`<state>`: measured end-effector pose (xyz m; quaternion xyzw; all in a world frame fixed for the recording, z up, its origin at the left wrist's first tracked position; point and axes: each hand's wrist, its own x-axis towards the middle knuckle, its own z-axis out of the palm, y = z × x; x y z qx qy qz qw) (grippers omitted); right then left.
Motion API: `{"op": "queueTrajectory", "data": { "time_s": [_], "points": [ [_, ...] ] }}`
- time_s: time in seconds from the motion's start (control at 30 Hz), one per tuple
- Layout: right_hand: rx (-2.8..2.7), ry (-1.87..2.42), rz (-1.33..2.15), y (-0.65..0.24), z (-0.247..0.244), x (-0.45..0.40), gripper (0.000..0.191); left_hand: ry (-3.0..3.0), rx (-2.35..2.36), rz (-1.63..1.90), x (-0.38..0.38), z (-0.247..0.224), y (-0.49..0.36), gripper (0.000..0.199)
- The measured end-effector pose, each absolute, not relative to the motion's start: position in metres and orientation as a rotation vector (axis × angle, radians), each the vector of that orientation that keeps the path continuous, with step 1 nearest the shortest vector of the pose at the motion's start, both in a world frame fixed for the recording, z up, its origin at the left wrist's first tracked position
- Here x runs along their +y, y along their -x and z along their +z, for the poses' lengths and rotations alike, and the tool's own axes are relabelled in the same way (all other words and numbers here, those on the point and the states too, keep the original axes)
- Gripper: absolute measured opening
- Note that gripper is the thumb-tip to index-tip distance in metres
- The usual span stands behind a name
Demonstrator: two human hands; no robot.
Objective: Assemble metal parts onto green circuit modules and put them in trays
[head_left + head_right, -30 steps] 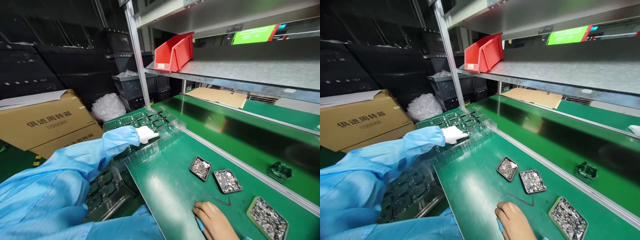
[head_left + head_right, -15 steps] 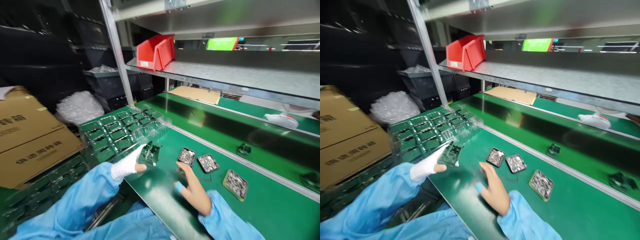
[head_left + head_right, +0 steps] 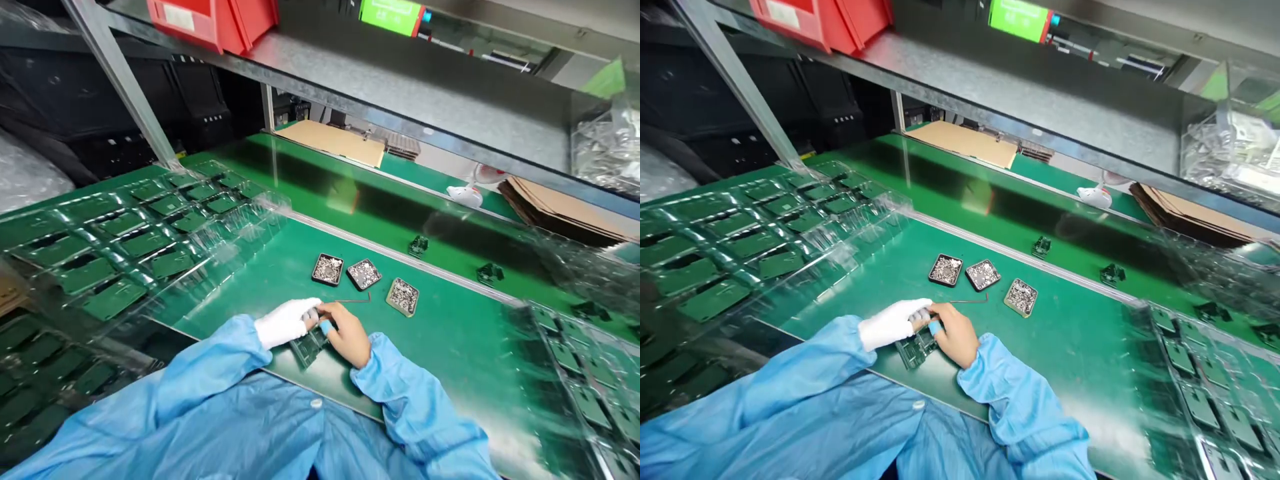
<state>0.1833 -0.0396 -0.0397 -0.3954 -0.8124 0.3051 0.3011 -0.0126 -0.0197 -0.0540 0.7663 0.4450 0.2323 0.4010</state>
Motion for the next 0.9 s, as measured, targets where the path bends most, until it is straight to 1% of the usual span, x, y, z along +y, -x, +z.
{"op": "queueTrajectory", "data": {
  "time_s": [0.07,0.17,0.27,0.37,0.4,0.47,0.5,0.57,0.63,0.73,0.8,0.9],
  "points": [
    [-2.181,1.044,0.792,-0.182,-0.041,-0.044,0.023,-1.932,1.194,0.627,-0.028,-0.061,-0.004,0.033],
    [-2.102,1.033,0.905,-0.186,-0.037,-0.053,0.023,-1.938,1.232,0.637,-0.041,-0.063,-0.009,0.036],
    [-2.132,0.978,0.983,-0.192,-0.034,-0.067,0.024,-1.956,1.223,0.600,-0.044,-0.055,0.002,0.032],
    [-2.297,0.893,0.943,-0.192,-0.039,-0.081,0.030,-1.988,1.327,0.585,-0.030,-0.039,0.014,0.030],
    [-2.321,0.890,0.926,-0.190,-0.040,-0.084,0.028,-2.036,1.374,0.574,-0.020,-0.032,0.015,0.029],
    [-2.345,0.876,0.881,-0.188,-0.042,-0.085,0.016,-2.205,1.425,0.508,0.007,-0.018,0.014,0.028],
    [-2.371,0.834,0.834,-0.188,-0.042,-0.083,0.013,-2.322,1.423,0.442,0.022,-0.013,0.011,0.029],
    [-2.470,0.694,0.672,-0.191,-0.037,-0.075,0.012,-2.414,1.414,0.378,0.053,-0.006,0.001,0.028],
    [-2.588,0.585,0.438,-0.197,-0.028,-0.065,0.014,-2.460,1.413,0.311,0.079,-0.006,-0.009,0.026],
    [-2.699,0.561,0.124,-0.203,-0.019,-0.052,0.021,-2.519,1.403,0.178,0.101,-0.014,-0.021,0.020],
    [-2.726,0.563,0.016,-0.204,-0.018,-0.049,0.023,-2.550,1.397,0.110,0.106,-0.019,-0.025,0.018],
    [-2.750,0.600,0.000,-0.204,-0.020,-0.049,0.022,-2.590,1.373,0.087,0.100,-0.018,-0.028,0.020]
  ]
}}
